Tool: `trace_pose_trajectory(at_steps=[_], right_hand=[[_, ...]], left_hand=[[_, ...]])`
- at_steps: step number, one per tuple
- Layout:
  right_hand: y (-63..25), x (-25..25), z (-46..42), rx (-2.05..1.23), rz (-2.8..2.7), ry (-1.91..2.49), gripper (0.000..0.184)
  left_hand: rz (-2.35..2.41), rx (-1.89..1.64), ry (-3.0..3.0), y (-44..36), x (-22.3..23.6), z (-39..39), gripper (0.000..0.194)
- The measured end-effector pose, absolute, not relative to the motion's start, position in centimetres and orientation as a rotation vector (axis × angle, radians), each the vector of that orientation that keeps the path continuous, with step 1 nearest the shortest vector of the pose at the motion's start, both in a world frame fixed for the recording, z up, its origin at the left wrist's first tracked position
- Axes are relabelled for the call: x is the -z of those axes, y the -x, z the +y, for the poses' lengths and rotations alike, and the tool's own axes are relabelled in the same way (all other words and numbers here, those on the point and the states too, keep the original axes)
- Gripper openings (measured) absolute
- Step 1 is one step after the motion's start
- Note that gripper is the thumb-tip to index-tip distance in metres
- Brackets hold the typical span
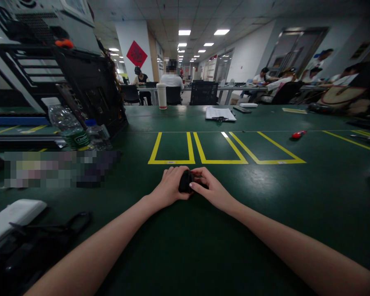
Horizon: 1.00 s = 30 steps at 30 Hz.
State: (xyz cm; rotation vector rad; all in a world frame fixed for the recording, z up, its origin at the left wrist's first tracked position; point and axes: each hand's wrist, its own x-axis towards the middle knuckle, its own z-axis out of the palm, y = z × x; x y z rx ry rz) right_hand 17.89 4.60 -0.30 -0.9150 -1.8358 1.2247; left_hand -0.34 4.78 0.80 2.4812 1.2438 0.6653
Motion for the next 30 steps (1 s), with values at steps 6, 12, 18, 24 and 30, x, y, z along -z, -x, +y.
trace_pose_trajectory(at_steps=[6, 12, 18, 24, 30], right_hand=[[-18.05, 0.05, 4.38, -1.189, -1.916, 0.881, 0.024], [-17.94, 0.27, 4.54, -1.167, -1.858, 0.867, 0.020], [-17.97, 0.25, 4.59, -1.201, -1.870, 0.931, 0.028], [-18.12, 0.21, 4.41, -1.152, -1.885, 0.850, 0.021], [-18.08, 0.34, 4.59, -1.169, -1.856, 0.884, 0.025]], left_hand=[[1.261, -0.664, -2.471, 0.32, -0.75, 4.80, 0.055], [1.270, -0.666, -2.490, 0.27, -0.63, 4.91, 0.056], [1.252, -0.680, -2.488, 0.31, -0.65, 4.85, 0.055], [1.239, -0.696, -2.503, 0.39, -0.56, 4.83, 0.056], [1.261, -0.738, -2.507, 0.23, 0.02, 5.14, 0.057]])
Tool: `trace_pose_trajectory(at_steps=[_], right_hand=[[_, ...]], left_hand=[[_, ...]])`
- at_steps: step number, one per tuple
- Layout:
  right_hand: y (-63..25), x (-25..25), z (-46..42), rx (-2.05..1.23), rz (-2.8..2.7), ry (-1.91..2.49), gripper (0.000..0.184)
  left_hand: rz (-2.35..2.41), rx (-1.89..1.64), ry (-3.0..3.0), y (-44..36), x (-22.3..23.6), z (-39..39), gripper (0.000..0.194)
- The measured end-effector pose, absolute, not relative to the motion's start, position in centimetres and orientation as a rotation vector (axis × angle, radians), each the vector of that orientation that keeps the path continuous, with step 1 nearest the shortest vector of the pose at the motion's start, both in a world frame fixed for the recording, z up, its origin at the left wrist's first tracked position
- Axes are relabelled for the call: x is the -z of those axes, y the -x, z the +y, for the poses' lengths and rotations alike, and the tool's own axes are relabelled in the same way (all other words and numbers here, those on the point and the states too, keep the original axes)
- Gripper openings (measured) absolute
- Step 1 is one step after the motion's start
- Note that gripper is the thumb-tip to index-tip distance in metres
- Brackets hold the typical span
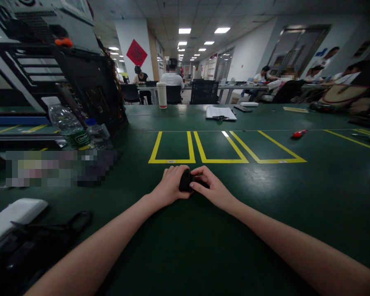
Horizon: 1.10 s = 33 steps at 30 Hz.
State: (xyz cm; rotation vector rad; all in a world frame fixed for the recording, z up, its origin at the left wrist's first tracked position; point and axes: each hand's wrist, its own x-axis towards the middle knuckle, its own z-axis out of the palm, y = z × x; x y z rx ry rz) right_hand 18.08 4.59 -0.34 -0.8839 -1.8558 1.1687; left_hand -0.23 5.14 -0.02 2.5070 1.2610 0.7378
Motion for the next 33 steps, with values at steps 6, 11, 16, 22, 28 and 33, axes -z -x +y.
trace_pose_trajectory(at_steps=[6, 11, 16, 22, 28, 33], right_hand=[[-18.15, 0.43, 4.61, -1.186, -1.896, 0.877, 0.026], [-18.08, 0.25, 4.58, -1.143, -1.871, 0.842, 0.020], [-18.03, 0.17, 4.64, -1.220, -1.834, 0.883, 0.026], [-18.16, 0.45, 4.71, -1.180, -1.888, 0.836, 0.025], [-18.09, 0.06, 4.54, -1.182, -1.867, 0.845, 0.022], [-18.11, -0.04, 4.55, -1.209, -1.870, 0.897, 0.025]], left_hand=[[1.266, -0.673, -2.495, 0.30, -0.48, 4.90, 0.056], [1.299, -0.666, -2.491, 0.20, -0.51, 4.97, 0.057], [1.290, -0.667, -2.480, 0.24, -0.49, 4.97, 0.056], [1.285, -0.658, -2.478, 0.32, -0.71, 4.82, 0.058], [1.252, -0.662, -2.457, 0.30, -0.75, 4.81, 0.054], [1.256, -0.659, -2.448, 0.34, -0.89, 4.73, 0.053]])
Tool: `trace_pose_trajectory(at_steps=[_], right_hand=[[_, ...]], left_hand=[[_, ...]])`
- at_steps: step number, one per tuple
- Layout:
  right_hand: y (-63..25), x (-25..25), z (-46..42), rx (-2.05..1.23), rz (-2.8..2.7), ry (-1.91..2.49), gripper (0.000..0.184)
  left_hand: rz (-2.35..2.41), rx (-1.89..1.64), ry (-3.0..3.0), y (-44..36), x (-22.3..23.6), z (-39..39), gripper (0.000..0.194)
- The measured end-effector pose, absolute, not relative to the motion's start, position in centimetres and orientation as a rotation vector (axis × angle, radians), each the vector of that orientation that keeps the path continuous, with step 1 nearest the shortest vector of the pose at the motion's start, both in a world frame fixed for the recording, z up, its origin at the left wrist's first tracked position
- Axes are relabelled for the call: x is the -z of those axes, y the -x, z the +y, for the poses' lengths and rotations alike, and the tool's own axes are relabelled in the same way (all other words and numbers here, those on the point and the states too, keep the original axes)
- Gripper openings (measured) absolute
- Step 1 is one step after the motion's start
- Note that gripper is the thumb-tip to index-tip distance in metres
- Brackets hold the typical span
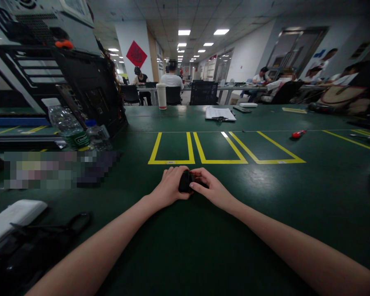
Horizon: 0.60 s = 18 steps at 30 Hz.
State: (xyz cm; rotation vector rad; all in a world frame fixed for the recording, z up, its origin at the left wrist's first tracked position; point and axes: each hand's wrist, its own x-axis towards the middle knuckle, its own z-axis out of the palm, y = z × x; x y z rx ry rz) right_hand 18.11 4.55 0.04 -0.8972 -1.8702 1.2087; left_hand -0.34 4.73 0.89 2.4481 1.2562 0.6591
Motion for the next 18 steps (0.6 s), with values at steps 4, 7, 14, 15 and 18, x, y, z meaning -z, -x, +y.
trace_pose_trajectory(at_steps=[4, 7, 14, 15, 18], right_hand=[[-18.20, 0.16, 4.61, -1.243, -1.868, 0.829, 0.025], [-18.17, 0.39, 4.72, -1.232, -1.843, 0.823, 0.023], [-18.10, 0.49, 4.83, -1.240, -1.831, 0.886, 0.029], [-18.13, 0.43, 4.80, -1.244, -1.841, 0.891, 0.029], [-18.23, 0.22, 4.65, -1.247, -1.871, 0.852, 0.026]], left_hand=[[1.267, -0.660, -2.466, 0.35, -0.96, 4.66, 0.056], [1.272, -0.664, -2.492, 0.29, -0.85, 4.73, 0.058], [1.259, -0.668, -2.457, 0.24, -0.75, 4.83, 0.054], [1.256, -0.664, -2.456, 0.26, -0.80, 4.81, 0.054], [1.261, -0.653, -2.454, 0.31, -0.95, 4.75, 0.055]])
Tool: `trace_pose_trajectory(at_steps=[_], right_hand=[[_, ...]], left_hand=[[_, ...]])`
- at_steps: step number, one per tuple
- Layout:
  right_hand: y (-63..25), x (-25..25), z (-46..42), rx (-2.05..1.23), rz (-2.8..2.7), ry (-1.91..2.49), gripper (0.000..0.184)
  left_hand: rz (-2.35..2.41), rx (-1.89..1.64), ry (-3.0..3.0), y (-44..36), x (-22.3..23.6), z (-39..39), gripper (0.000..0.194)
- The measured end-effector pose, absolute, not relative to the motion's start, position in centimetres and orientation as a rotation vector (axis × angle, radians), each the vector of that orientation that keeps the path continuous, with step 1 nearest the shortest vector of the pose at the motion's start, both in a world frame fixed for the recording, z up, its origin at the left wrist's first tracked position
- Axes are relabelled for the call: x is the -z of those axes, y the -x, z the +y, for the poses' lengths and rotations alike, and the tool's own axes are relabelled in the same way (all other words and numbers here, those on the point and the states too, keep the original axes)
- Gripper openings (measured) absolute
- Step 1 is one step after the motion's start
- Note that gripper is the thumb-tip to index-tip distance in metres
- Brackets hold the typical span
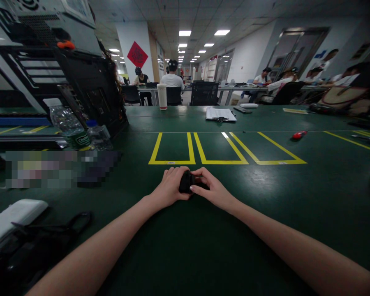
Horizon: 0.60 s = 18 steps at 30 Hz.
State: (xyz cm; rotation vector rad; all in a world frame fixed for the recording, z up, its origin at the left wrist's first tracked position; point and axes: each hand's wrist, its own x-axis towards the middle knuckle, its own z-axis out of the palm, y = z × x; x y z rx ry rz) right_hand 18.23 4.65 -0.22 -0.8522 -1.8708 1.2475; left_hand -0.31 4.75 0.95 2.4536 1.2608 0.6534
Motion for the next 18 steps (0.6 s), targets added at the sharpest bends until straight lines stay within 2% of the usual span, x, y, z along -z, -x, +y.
trace_pose_trajectory(at_steps=[7, 11, 18], right_hand=[[-18.19, 0.24, 4.64, -1.250, -1.838, 0.846, 0.019], [-18.18, 0.33, 4.79, -1.253, -1.826, 0.898, 0.029], [-18.27, 0.34, 4.67, -1.258, -1.862, 0.822, 0.027]], left_hand=[[1.265, -0.663, -2.450, 0.25, -0.97, 4.74, 0.055], [1.254, -0.662, -2.446, 0.27, -1.02, 4.70, 0.054], [1.277, -0.676, -2.468, 0.29, -0.50, 4.99, 0.058]])
